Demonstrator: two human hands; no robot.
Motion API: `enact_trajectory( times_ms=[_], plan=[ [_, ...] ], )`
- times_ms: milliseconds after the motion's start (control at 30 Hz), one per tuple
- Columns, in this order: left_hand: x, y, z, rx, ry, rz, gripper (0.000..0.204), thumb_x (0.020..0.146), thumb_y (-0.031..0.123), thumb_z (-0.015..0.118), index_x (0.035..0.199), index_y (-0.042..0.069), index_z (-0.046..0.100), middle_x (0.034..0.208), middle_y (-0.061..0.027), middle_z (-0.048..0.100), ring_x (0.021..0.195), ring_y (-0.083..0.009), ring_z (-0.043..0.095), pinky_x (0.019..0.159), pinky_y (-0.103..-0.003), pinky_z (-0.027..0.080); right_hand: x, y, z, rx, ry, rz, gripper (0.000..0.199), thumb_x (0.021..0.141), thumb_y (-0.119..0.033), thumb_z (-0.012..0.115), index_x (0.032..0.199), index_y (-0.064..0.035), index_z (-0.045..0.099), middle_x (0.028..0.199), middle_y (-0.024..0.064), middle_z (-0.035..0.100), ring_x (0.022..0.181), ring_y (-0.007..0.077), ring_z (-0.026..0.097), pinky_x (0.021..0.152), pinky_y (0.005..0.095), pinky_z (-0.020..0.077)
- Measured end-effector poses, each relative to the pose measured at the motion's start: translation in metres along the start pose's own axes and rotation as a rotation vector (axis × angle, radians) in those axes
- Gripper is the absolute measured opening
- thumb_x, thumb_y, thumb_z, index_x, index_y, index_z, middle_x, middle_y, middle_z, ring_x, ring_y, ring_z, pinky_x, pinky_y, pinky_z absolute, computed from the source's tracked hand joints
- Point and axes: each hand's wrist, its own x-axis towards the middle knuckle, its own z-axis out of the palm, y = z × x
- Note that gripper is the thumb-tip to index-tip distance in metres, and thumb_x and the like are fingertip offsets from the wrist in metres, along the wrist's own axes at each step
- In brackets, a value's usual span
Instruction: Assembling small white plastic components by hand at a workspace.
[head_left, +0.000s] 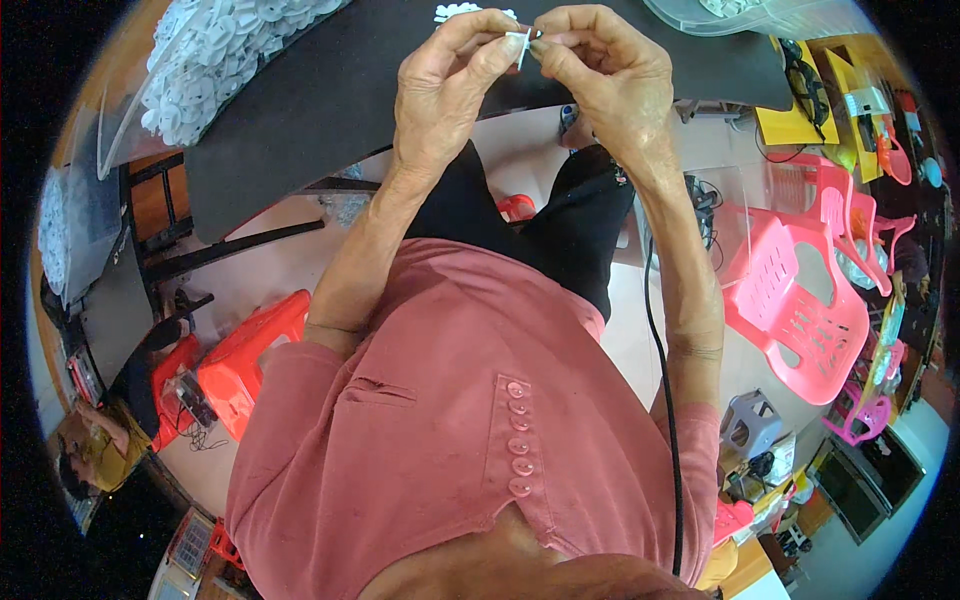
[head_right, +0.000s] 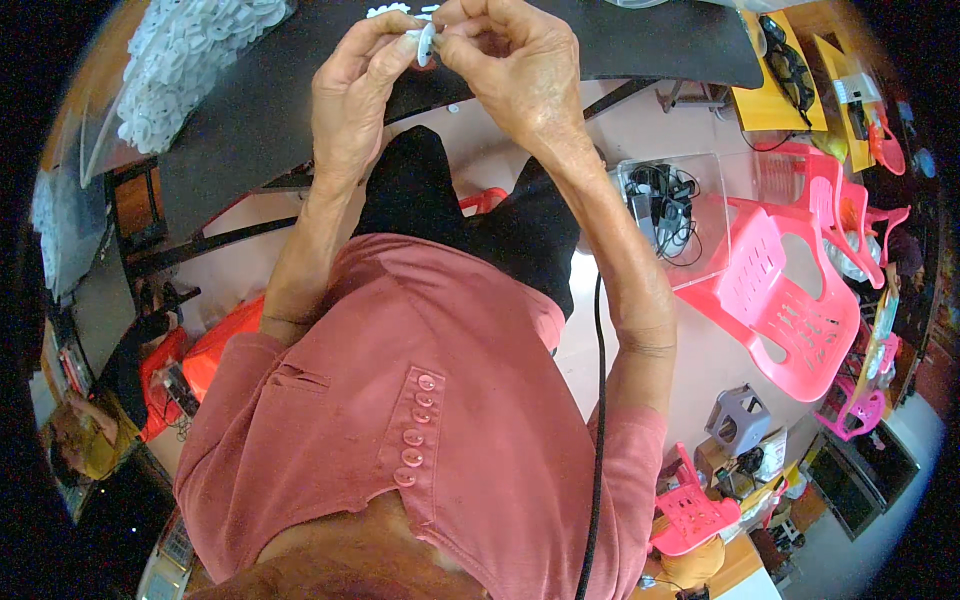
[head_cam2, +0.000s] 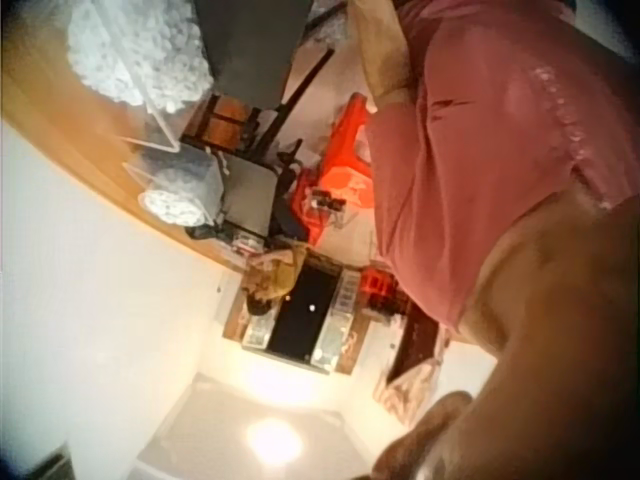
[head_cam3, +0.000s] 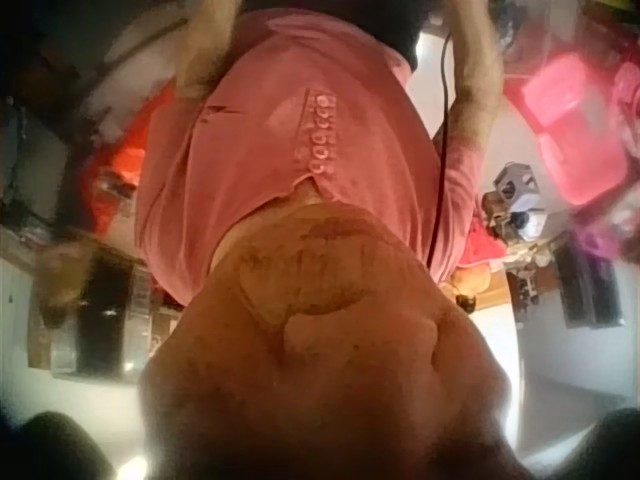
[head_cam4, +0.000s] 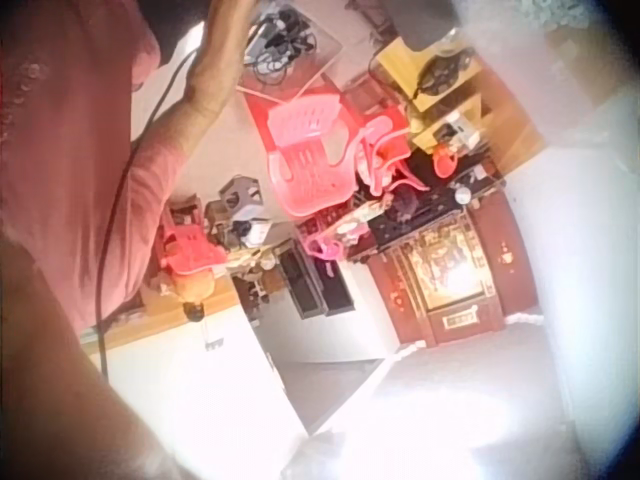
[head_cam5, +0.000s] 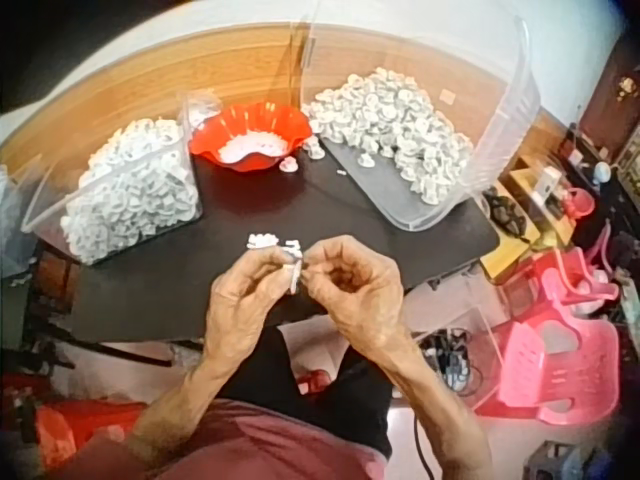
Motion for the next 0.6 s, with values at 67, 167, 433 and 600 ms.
enact_trajectory(
  times_ms=[67, 167, 433, 600],
  plan=[
    [0.0, -0.003, -0.004, 0.0, 0.007, 0.015, 0.019, 0.1, 0.008, 0.065, 0.116, -0.001, 0.065, 0.098, -0.001, 0.065, 0.087, -0.0068, 0.06, 0.078, -0.022, 0.05, -0.002, -0.011, 0.006, 0.021, 0.013, 0.053, 0.01, 0.096, 0.003, 0.065, 0.105, 0.0001, 0.065, 0.09, 0.0004, 0.069, 0.08, 0.0054, 0.063, 0.074, 0.0208, 0.0517],
    [0.0, -0.003, -0.006, 0.041, -0.025, 0.025, 0.019, 0.1, 0.009, 0.063, 0.117, -0.002, 0.064, 0.099, -0.0032, 0.066, 0.086, -0.0091, 0.062, 0.077, -0.023, 0.051, -0.001, -0.015, 0.008, 0.121, -0.029, 0.077, 0.009, 0.097, 0.001, 0.065, 0.106, 0.0004, 0.065, 0.09, 0.0008, 0.068, 0.08, 0.0059, 0.062, 0.074, 0.0209, 0.0516],
    [0.002, -0.006, -0.011, -0.479, -0.118, -0.136, 0.02, 0.104, 0.011, 0.056, 0.12, 0.0, 0.062, 0.108, -0.0097, 0.067, 0.088, -0.016, 0.064, 0.078, -0.03, 0.054, -0.004, 0.0, -0.005, -0.066, 0.068, 0.108, 0.013, 0.096, -0.012, 0.07, 0.103, -0.0013, 0.071, 0.087, 0.0021, 0.069, 0.076, 0.0072, 0.061, 0.071, 0.0217, 0.0503],
    [0.0, -0.009, -0.008, -0.427, -0.103, -0.101, 0.02, 0.104, 0.012, 0.058, 0.119, 0.0, 0.062, 0.104, -0.0078, 0.067, 0.086, -0.0143, 0.064, 0.078, -0.028, 0.054, -0.007, 0.004, -0.004, -0.223, 0.08, 0.053, 0.022, 0.096, -0.025, 0.073, 0.097, -0.0027, 0.075, 0.082, 0.0015, 0.07, 0.071, 0.0061, 0.059, 0.065, 0.0204, 0.0477]
  ],
)
